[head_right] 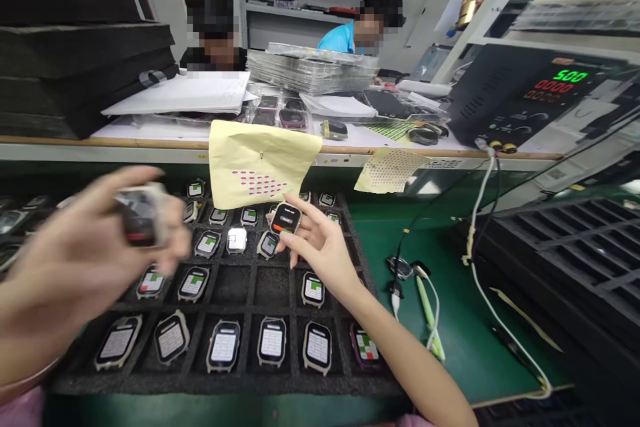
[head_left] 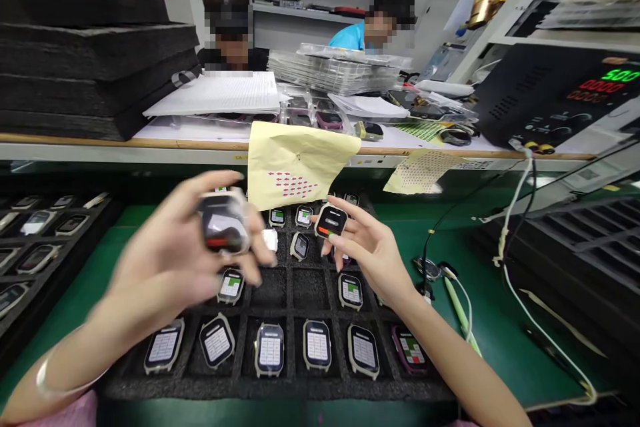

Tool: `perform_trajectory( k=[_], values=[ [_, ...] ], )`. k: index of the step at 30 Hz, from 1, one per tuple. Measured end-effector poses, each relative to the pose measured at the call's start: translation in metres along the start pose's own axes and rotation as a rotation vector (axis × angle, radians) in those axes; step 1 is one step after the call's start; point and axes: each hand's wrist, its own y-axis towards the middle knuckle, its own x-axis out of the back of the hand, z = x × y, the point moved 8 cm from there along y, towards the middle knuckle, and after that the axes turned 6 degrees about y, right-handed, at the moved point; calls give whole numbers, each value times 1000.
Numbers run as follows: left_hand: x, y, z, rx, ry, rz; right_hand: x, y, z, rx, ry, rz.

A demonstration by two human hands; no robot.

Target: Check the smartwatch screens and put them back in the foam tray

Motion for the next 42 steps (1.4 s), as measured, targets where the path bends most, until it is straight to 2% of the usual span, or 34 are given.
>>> perform_trajectory(
  k=[5,8,16,19,29,33,42],
  values=[
    [-12,20,69,209,57,78,-9,-11,-4,-45,20,44],
    [-16,20,86,228,95,113,-11,-12,-5,-34,2,51],
    [-23,12,88,168,99,198,-4,-11,-1,29,-214,-72],
    [-22,12,89,152,107,195,-5,-11,1,47,-239,-61],
    [-13,16,87,81,108,139,-17,-12,-9,-54,-61,100],
    [-15,14,84,41,73,163,-17,-12,-11,-67,-35,94],
    [-13,13,88,51,148,130,-16,-12,-10,-48,20,86]
  ],
)
